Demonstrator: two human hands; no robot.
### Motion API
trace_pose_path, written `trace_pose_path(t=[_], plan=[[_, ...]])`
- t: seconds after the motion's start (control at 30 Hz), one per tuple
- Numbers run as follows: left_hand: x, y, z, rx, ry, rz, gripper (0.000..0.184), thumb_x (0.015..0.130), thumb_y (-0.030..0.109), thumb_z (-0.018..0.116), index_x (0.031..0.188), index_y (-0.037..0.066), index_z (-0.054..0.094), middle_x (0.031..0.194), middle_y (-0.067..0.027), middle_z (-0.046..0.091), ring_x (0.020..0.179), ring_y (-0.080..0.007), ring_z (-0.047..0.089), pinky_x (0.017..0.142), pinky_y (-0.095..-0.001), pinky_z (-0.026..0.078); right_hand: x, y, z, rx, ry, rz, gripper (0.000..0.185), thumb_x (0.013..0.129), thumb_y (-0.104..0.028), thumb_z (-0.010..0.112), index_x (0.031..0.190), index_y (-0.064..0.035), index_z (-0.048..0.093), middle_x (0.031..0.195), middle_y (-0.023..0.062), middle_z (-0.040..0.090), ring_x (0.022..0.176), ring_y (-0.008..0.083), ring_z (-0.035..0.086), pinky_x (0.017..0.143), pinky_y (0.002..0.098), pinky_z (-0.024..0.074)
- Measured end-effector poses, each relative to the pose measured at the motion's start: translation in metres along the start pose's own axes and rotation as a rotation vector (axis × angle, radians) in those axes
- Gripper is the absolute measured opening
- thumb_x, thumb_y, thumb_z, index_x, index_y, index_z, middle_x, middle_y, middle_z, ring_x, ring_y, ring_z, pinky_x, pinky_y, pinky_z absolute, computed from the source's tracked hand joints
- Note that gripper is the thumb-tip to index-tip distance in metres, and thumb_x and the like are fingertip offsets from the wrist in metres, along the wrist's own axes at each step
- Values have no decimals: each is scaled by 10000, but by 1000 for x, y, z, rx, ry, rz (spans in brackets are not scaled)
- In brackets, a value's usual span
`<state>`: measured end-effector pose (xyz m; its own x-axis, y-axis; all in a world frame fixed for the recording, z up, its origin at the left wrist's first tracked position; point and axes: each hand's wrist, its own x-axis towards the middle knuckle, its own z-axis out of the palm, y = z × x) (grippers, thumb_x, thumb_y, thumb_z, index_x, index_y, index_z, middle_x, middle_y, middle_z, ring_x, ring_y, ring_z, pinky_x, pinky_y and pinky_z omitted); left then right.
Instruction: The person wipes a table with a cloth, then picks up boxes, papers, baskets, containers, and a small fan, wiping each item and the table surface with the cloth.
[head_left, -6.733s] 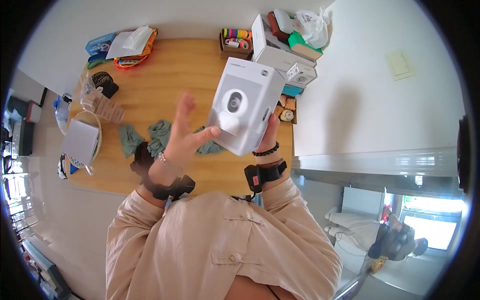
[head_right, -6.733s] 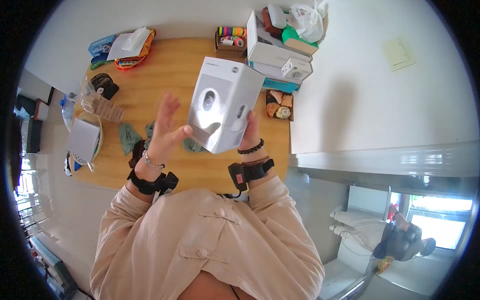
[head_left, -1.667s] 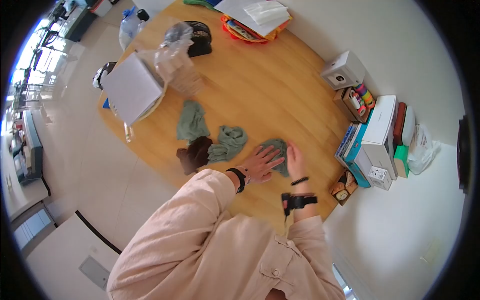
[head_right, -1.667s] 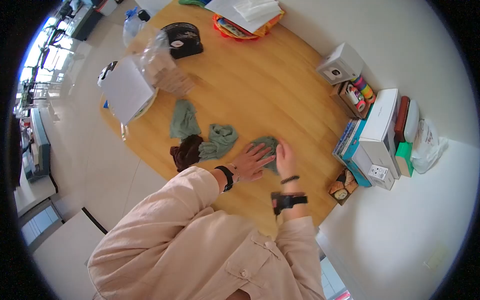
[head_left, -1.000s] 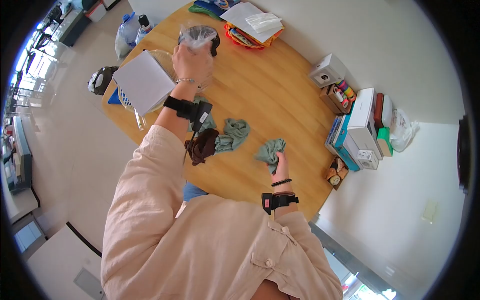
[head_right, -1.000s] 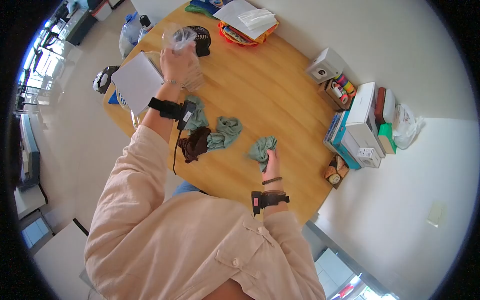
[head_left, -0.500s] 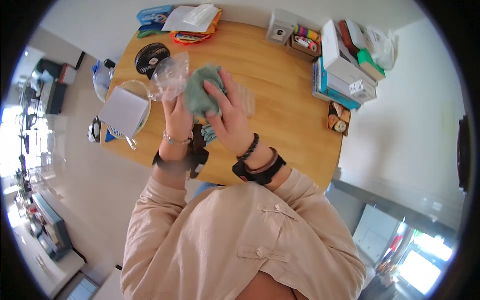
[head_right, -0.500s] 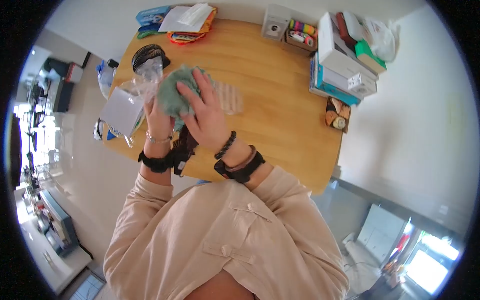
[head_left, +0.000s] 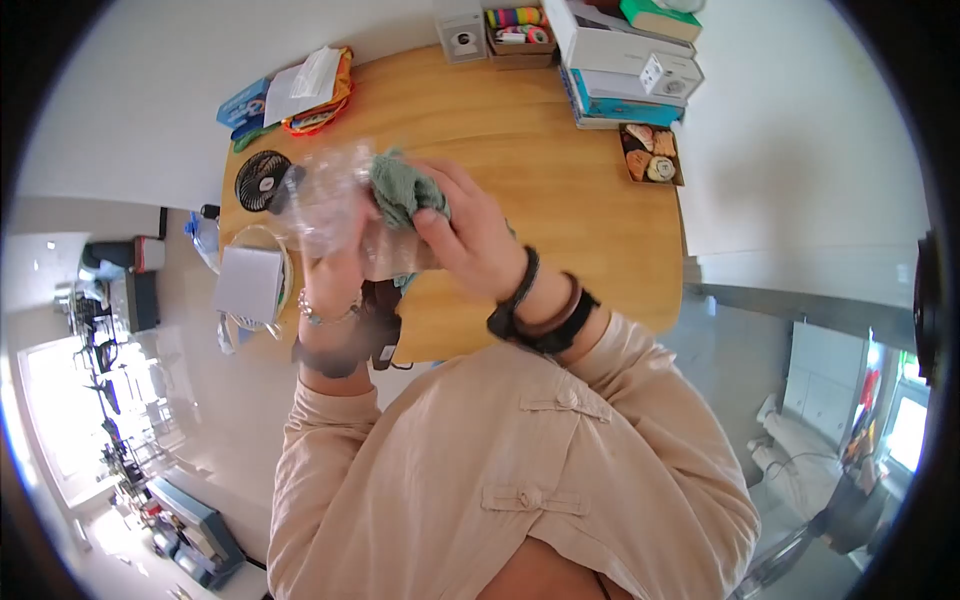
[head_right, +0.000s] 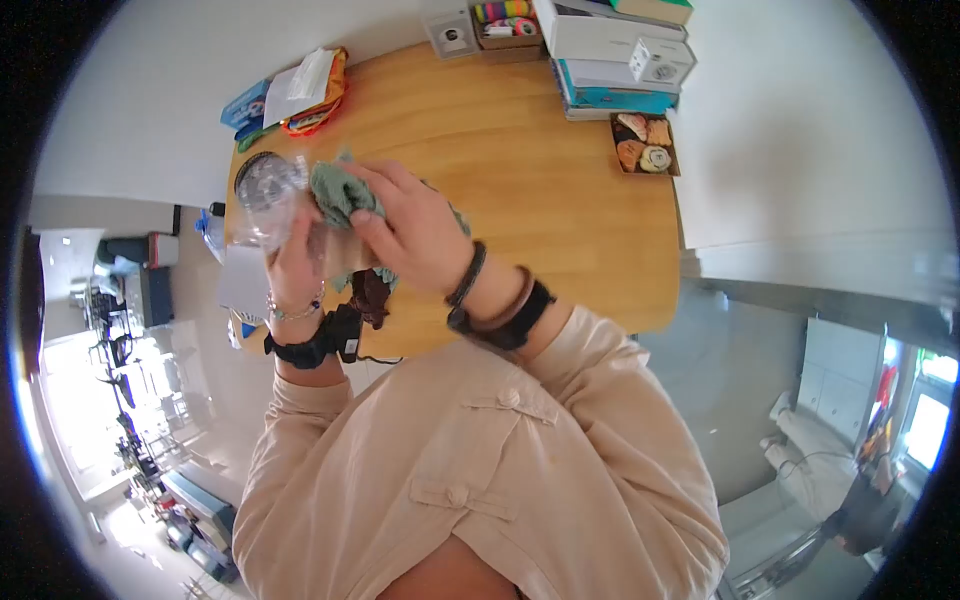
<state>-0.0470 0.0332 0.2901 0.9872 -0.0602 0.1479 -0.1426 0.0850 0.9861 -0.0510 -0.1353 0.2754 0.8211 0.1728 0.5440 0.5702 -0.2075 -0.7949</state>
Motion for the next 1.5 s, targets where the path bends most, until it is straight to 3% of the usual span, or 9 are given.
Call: trace_pose_path(t=[0.2, 0.5, 0.63, 0.73, 0.8, 1.07, 1.23, 1.47, 1.5], plan=[[10, 4, -2, -34, -166, 304, 193, 904, 156, 338, 785, 23, 413, 951, -188, 515, 946, -299, 487, 846, -415, 391, -30, 66, -50, 630, -531, 828, 401, 922, -336, 370, 1113, -10, 504, 979, 44, 568, 868, 110, 491, 767, 266, 421], [16, 19, -2, -440, -140, 139, 256, 921, 238, 294, 751, 85, 408, 951, -149, 512, 968, -272, 475, 902, -434, 362, -43, 86, -54, 599, -528, 808, 427, 917, -362, 362, 1124, -14, 496, 986, 56, 586, 831, 133, 545, 767, 263, 441], [4, 21, 12, -209, 55, 287, 242, 919, 221, 313, 752, 72, 406, 996, -156, 518, 988, -260, 478, 886, -405, 371, -71, 98, -38, 1461, 71, 1125, 372, 914, -336, 344, 1107, -64, 507, 991, 69, 600, 850, 171, 588, 756, 299, 483], [-11, 19, 51, 325, 251, 403, 220, 916, 176, 324, 756, 51, 409, 964, -159, 533, 946, -241, 488, 878, -373, 367, -78, 108, -20, 1655, 248, 1053, 375, 905, -328, 335, 1130, -69, 486, 1090, 111, 548, 966, 250, 539, 808, 436, 440], [-17, -4, 61, -67, 268, 370, 214, 907, 155, 348, 738, 47, 421, 940, -157, 535, 929, -225, 491, 870, -363, 371, -80, 111, -11, 1710, 509, 1102, 359, 897, -293, 316, 1135, -75, 475, 1156, 138, 498, 1036, 293, 486, 811, 505, 405], [-29, -44, 79, -300, 440, 291, 171, 883, 120, 429, 737, 41, 466, 925, -64, 528, 850, -138, 480, 779, -273, 381, -99, 123, 9, 1809, 891, 1227, 320, 894, -297, 338, 1070, -79, 493, 1113, 112, 513, 1017, 276, 496, 844, 460, 435], [-20, -57, 86, -282, 598, 116, 171, 895, 177, 434, 786, 60, 492, 817, 3, 508, 744, -73, 456, 661, -214, 382, -72, 87, 17, 2087, 603, 1069, 299, 883, -299, 366, 1029, -90, 522, 1039, 82, 560, 976, 243, 521, 855, 395, 436], [34, -78, 73, -245, 576, 27, 162, 888, 198, 427, 817, 74, 502, 694, 21, 465, 610, -67, 443, 533, -220, 374, -81, 104, 12, 1652, -128, 1056, 330, 888, -344, 396, 1061, -95, 528, 958, 55, 606, 856, 179, 587, 801, 351, 452], [46, -78, 66, -246, 578, 33, 162, 888, 198, 427, 817, 74, 502, 694, 21, 465, 610, -67, 443, 533, -220, 374, -87, 124, 10, 1389, 111, 999, 316, 881, -338, 420, 1042, -91, 532, 940, 61, 608, 809, 183, 592, 768, 336, 458]])
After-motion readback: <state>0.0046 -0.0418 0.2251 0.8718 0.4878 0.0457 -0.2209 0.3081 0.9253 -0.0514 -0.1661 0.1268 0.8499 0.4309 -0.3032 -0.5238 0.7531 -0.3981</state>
